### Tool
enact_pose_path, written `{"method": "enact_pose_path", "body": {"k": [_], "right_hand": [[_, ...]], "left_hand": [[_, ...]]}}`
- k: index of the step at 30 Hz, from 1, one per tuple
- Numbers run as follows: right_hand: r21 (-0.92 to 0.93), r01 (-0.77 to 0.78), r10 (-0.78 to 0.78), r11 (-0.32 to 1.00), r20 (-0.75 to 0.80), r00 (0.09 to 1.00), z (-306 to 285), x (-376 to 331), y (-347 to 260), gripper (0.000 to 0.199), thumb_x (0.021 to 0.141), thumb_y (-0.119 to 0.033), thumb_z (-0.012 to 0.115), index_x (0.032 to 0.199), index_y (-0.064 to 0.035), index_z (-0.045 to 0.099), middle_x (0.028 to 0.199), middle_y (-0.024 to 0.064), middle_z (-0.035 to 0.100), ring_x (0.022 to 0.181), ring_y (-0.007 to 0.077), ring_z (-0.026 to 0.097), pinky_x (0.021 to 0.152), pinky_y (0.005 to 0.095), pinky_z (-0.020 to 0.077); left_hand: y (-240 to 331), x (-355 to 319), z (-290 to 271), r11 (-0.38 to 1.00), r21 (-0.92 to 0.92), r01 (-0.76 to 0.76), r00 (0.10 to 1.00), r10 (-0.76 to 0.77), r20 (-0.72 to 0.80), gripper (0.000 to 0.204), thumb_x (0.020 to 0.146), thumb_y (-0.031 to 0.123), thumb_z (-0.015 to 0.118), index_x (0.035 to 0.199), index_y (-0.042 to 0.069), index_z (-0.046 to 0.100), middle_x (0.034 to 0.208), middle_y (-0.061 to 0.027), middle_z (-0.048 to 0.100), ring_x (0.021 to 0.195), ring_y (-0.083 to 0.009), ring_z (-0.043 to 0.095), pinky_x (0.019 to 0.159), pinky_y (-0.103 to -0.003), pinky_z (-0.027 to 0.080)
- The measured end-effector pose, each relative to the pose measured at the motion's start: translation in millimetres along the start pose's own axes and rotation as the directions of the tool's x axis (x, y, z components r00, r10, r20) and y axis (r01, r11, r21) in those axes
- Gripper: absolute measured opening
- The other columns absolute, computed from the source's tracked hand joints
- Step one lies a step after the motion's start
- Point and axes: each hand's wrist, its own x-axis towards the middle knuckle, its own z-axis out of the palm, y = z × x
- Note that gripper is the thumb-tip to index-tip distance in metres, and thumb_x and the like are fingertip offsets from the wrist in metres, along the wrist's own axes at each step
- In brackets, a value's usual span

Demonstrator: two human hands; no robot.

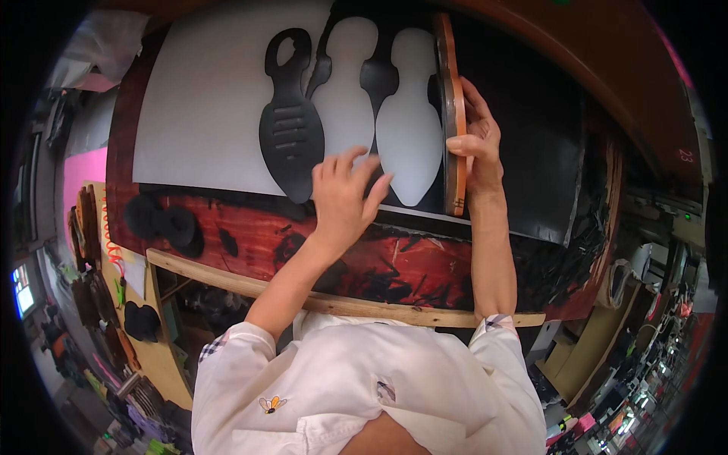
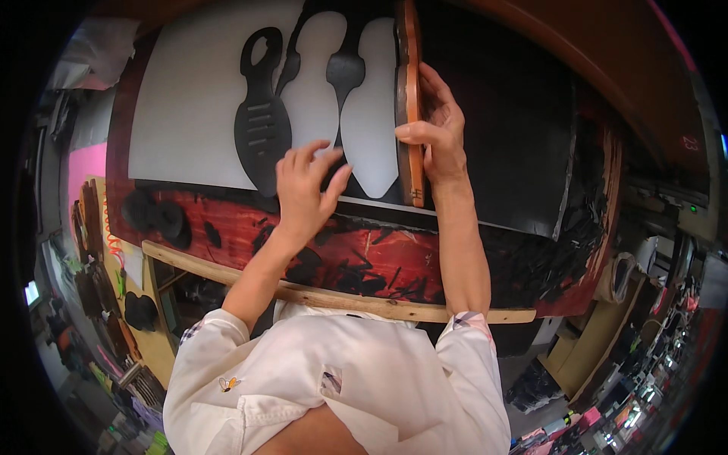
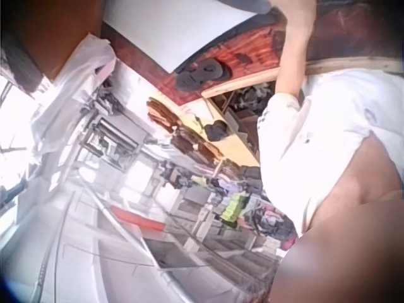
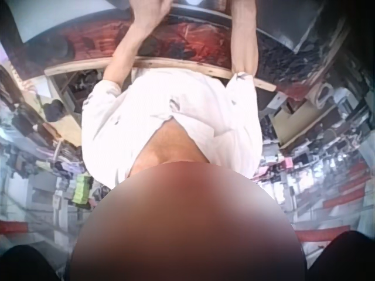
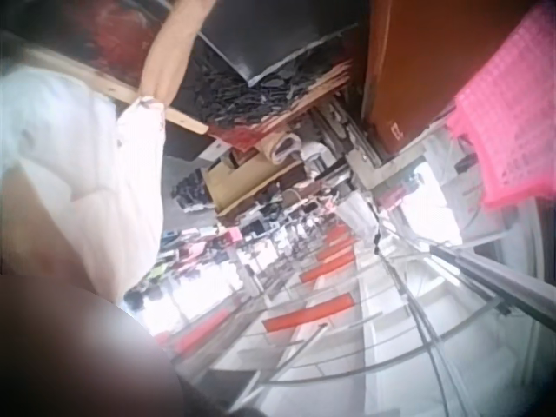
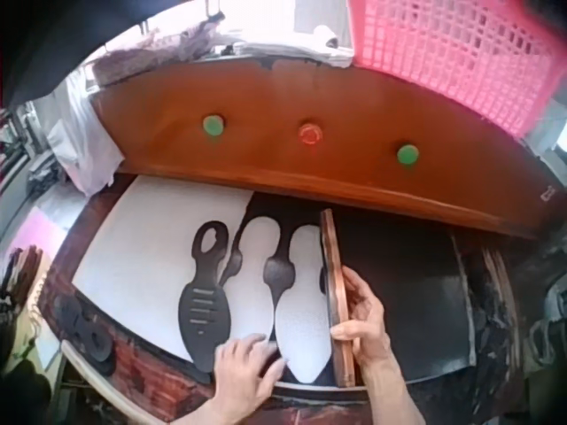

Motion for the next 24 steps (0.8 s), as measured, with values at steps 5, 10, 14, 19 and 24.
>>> {"method": "enact_pose_path", "body": {"k": [5, 10, 14, 19, 24], "right_hand": [[-0.069, 0.023, -0.018, 0.997, 0.065, 0.998, -1.1, 4.4, 6.9, 0.102, 0.049, -0.012, 0.075, 0.143, 0.0054, 0.041, 0.130, 0.0179, 0.053, 0.123, 0.0288, 0.053, 0.110, 0.0361, 0.0392], [-0.021, 0.014, -0.013, 1.000, 0.080, 0.997, -4.9, 9.4, 2.5, 0.101, 0.049, -0.010, 0.075, 0.143, 0.0045, 0.042, 0.128, 0.0160, 0.054, 0.121, 0.0274, 0.054, 0.108, 0.0349, 0.0402], [0.071, -0.027, 0.022, 0.997, 0.073, 0.997, -6.4, 9.0, -5.4, 0.096, 0.050, -0.014, 0.073, 0.141, 0.0003, 0.047, 0.121, 0.0135, 0.057, 0.112, 0.0246, 0.057, 0.101, 0.0312, 0.0454], [0.091, -0.019, 0.016, 0.996, 0.039, 0.999, -24.6, -1.8, -19.4, 0.098, 0.047, -0.020, 0.071, 0.140, 0.0010, 0.049, 0.118, 0.0136, 0.058, 0.109, 0.0252, 0.060, 0.099, 0.0327, 0.0486], [-0.590, 0.189, -0.235, 0.785, -0.001, 0.972, -39.1, -10.6, -17.0, 0.095, 0.045, -0.021, 0.077, 0.136, -0.0068, 0.055, 0.125, 0.0147, 0.054, 0.113, 0.0297, 0.056, 0.099, 0.0388, 0.0474]], "left_hand": [[25.5, 83.0, 31.6, 0.376, -0.763, 0.526, 0.846, -0.321, 0.425, 0.044, 0.093, 0.027, 0.070, 0.122, -0.004, 0.062, 0.089, -0.0033, 0.063, 0.070, -0.0084, 0.055, 0.062, -0.024, 0.045], [25.9, 89.9, 42.4, 0.388, -0.848, 0.361, 0.915, -0.324, 0.242, 0.041, 0.091, 0.028, 0.074, 0.116, -0.005, 0.067, 0.077, -0.0013, 0.064, 0.061, -0.0057, 0.055, 0.054, -0.020, 0.043], [-4.1, 82.0, 33.3, 0.734, -0.595, 0.328, 0.933, -0.351, 0.082, 0.018, 0.090, 0.014, 0.072, 0.099, -0.002, 0.070, 0.072, -0.0059, 0.066, 0.058, -0.0087, 0.058, 0.053, -0.025, 0.045], [-46.0, 79.0, 10.3, 0.990, 0.088, 0.111, 0.968, -0.087, -0.237, 0.011, 0.088, 0.008, 0.062, 0.097, 0.001, 0.064, 0.084, -0.0189, 0.065, 0.076, -0.0376, 0.065, 0.067, -0.045, 0.050], [-29.9, 56.6, -8.3, 0.939, 0.342, 0.035, 0.903, 0.117, -0.413, 0.046, 0.076, 0.012, 0.075, 0.116, 0.000, 0.054, 0.110, -0.0160, 0.055, 0.103, -0.0380, 0.052, 0.090, -0.046, 0.043]]}}
